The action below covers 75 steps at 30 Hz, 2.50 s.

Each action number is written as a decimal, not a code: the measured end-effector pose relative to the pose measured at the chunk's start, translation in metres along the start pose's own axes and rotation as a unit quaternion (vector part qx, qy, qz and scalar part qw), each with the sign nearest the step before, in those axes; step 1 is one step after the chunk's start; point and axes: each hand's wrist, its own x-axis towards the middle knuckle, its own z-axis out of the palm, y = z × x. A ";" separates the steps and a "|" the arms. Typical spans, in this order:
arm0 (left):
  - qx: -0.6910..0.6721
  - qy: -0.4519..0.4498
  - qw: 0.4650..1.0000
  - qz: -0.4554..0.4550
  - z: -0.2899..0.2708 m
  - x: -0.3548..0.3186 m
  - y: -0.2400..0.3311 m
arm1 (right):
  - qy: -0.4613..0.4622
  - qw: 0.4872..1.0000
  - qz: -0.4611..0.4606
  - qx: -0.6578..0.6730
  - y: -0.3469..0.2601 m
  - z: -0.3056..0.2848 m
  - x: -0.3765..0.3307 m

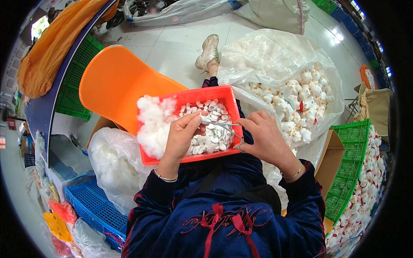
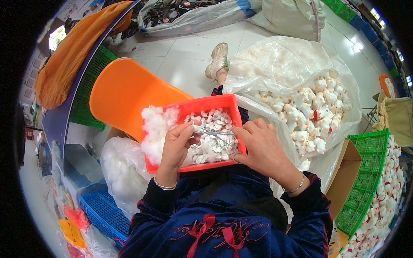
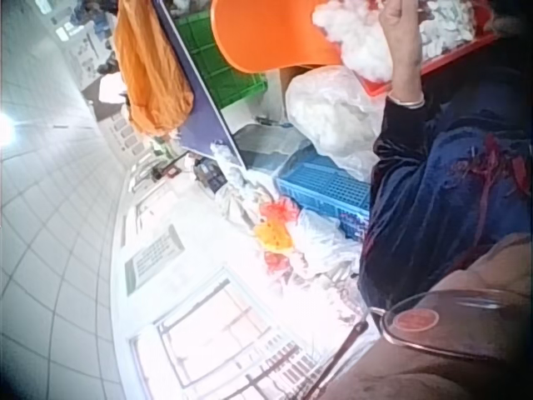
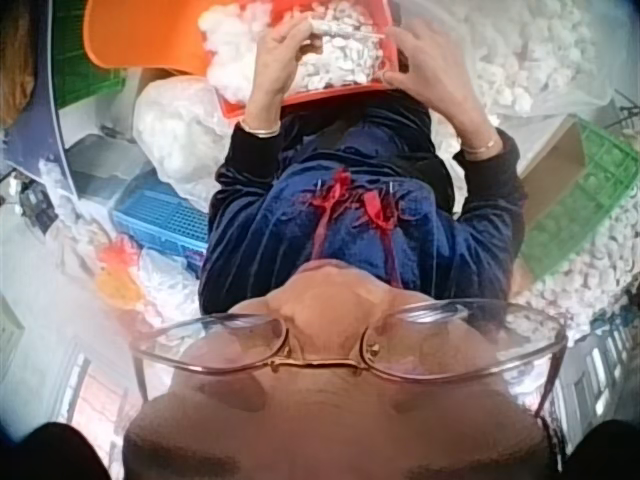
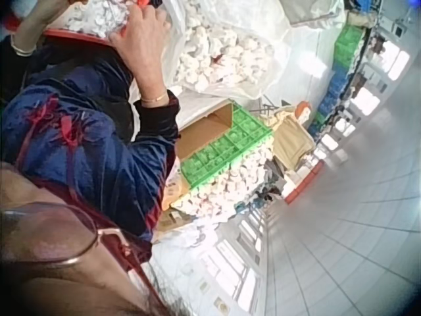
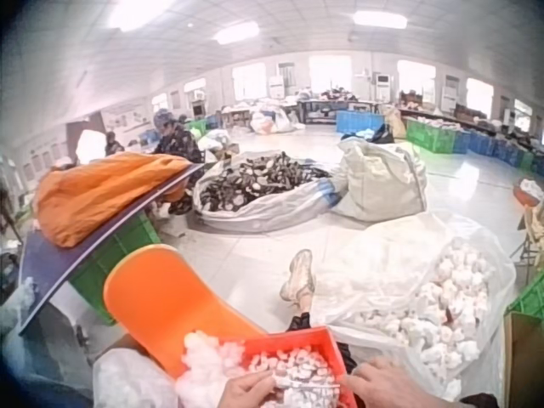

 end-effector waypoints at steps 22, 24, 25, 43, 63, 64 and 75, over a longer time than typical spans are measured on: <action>0.191 -0.024 0.981 -0.032 0.002 0.001 -0.003 | -0.081 0.997 0.002 -0.020 0.001 0.017 -0.007; 0.161 0.005 0.987 -0.028 -0.001 0.001 -0.007 | -0.072 0.997 0.011 -0.014 0.005 0.018 -0.010; 0.146 0.019 0.989 -0.024 -0.003 0.002 -0.008 | -0.062 0.998 0.015 -0.009 0.007 0.013 -0.011; 0.096 0.004 0.995 -0.005 0.000 0.001 -0.002 | -0.023 1.000 -0.013 -0.013 0.011 0.002 -0.005; 0.159 -0.003 0.987 0.036 0.007 0.007 -0.003 | -0.073 0.997 -0.004 0.015 0.022 -0.012 -0.008; 0.154 -0.007 0.987 0.038 0.006 0.007 -0.004 | -0.075 0.997 -0.006 0.011 0.024 -0.011 -0.006; 0.173 -0.018 0.985 0.004 0.005 0.006 -0.014 | -0.083 0.995 -0.017 0.051 0.026 0.022 -0.006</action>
